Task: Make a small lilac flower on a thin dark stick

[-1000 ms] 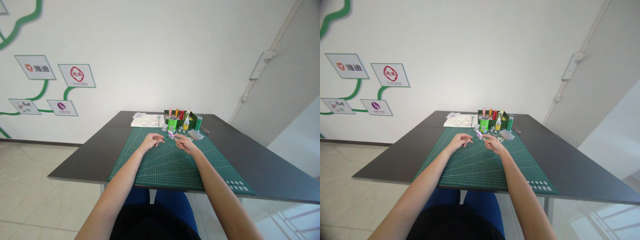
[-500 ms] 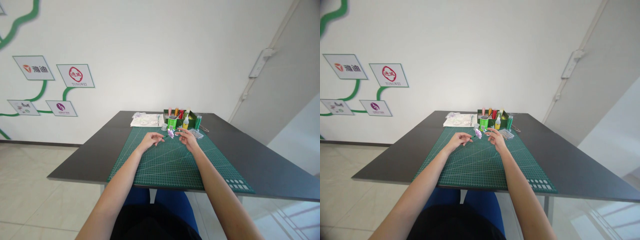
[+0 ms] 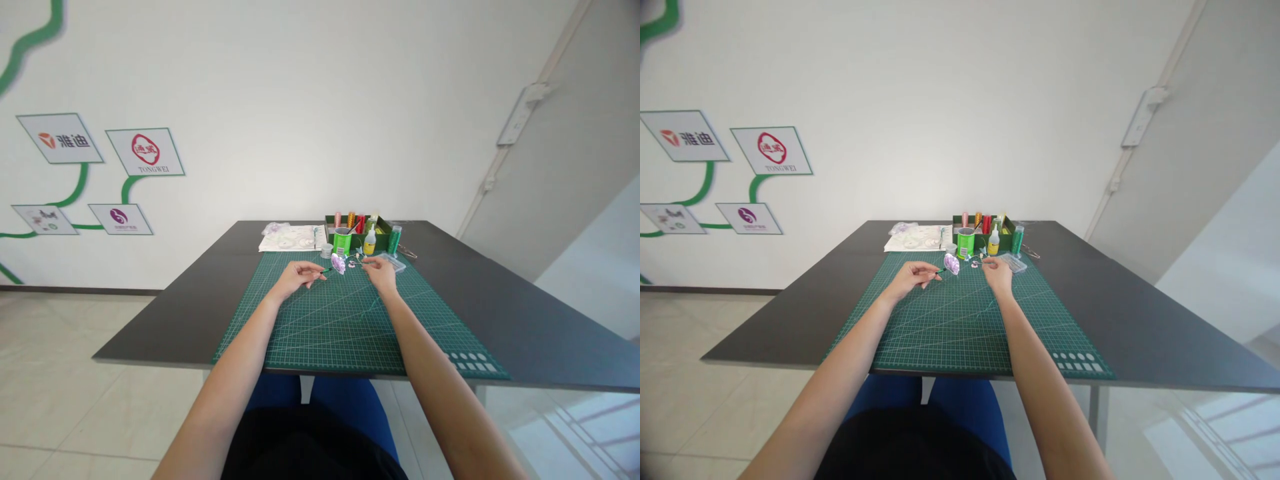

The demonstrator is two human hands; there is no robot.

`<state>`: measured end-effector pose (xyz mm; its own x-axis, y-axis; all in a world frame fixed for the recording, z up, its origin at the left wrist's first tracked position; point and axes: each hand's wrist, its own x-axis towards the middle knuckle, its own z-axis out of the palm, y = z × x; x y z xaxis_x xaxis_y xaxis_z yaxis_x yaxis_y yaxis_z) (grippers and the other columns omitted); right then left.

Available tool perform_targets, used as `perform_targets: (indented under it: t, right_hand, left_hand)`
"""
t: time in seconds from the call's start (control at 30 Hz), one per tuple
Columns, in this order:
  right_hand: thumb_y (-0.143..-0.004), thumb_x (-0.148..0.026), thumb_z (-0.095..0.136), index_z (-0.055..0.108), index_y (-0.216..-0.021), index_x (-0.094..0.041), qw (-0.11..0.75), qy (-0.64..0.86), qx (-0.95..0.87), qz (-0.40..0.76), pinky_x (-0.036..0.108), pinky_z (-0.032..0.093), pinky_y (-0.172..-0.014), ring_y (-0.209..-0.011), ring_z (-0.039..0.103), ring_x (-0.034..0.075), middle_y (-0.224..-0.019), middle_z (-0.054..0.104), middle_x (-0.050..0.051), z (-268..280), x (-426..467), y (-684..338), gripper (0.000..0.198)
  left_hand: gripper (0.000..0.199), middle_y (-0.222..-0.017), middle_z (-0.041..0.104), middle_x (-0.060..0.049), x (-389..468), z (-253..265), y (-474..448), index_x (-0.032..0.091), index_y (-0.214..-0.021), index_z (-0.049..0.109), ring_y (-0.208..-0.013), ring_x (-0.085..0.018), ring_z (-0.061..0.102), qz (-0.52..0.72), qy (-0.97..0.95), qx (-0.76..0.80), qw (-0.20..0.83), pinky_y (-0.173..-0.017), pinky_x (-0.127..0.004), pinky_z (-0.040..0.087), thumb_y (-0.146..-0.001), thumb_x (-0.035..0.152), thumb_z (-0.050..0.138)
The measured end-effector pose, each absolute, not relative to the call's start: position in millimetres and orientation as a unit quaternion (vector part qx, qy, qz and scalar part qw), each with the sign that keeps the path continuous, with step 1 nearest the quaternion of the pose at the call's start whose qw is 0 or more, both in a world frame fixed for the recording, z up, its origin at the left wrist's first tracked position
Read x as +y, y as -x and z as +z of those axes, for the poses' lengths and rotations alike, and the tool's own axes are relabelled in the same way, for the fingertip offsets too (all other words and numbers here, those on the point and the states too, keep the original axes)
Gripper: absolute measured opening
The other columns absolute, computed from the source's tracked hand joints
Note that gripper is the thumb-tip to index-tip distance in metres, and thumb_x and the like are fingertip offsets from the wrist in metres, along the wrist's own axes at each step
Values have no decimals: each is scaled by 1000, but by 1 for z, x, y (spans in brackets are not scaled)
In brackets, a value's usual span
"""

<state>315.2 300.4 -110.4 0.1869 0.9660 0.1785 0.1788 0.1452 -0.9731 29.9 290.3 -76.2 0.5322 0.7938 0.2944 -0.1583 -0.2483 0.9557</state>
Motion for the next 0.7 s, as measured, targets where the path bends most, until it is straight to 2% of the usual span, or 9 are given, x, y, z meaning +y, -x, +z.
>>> perform_targets:
  t: [0.1,0.17,0.23,0.37,0.4,0.47,0.57,0.7]
  right_hand:
    - [-73,-35,72,74,-85,-20,596,538,-522,288,32,52,-72,-86,66,24,-88,76,8,-101,296,-310,20]
    - [-75,-38,72,76,-87,-19,606,510,-546,274,34,51,-82,-98,66,26,-98,77,9,-94,290,-303,23]
    - [-79,-42,72,78,-95,-19,596,457,-590,296,35,50,-88,-104,65,26,-106,77,9,-88,283,-294,28]
    - [-81,-50,74,76,-114,-21,534,356,-639,424,36,50,-89,-111,66,26,-119,76,10,-85,271,-278,45]
    - [-80,-52,76,75,-117,-20,517,346,-639,453,36,51,-88,-108,67,26,-115,77,10,-86,270,-275,49]
    - [-77,-55,78,74,-117,-17,499,342,-634,481,36,52,-85,-93,71,25,-95,79,10,-88,270,-272,56]
    - [-72,-56,81,76,-105,-14,512,369,-628,456,34,51,-76,-65,64,18,-62,69,1,-91,272,-273,54]
    - [-69,-56,81,76,-84,-15,516,416,-637,394,32,49,-66,-56,57,16,-55,64,0,-91,277,-278,44]
  left_hand:
    - [41,-87,80,-15,291,-76,-29,8,-100,78,-49,-6,47,423,-668,244,561,-52,-24,40,-71,36,86]
    - [40,-86,80,-15,291,-76,-29,8,-100,78,-49,-7,47,424,-670,251,556,-52,-24,40,-71,35,86]
    - [40,-86,80,-15,291,-76,-29,9,-100,78,-49,-7,46,424,-673,262,547,-52,-24,40,-71,35,85]
    - [38,-86,80,-14,293,-78,-29,9,-100,78,-48,-7,46,417,-680,284,532,-51,-23,40,-72,34,84]
    - [38,-86,80,-14,295,-79,-29,9,-100,78,-48,-7,47,415,-681,288,530,-51,-23,40,-72,33,84]
    - [38,-86,80,-14,297,-82,-28,9,-100,77,-49,-7,48,410,-683,296,527,-51,-23,39,-71,33,84]
    - [38,-86,80,-15,300,-84,-27,8,-99,77,-48,-7,48,403,-684,306,526,-50,-23,39,-70,32,83]
    - [38,-87,80,-15,301,-85,-27,8,-100,77,-48,-7,48,389,-690,310,526,-50,-23,39,-71,32,83]
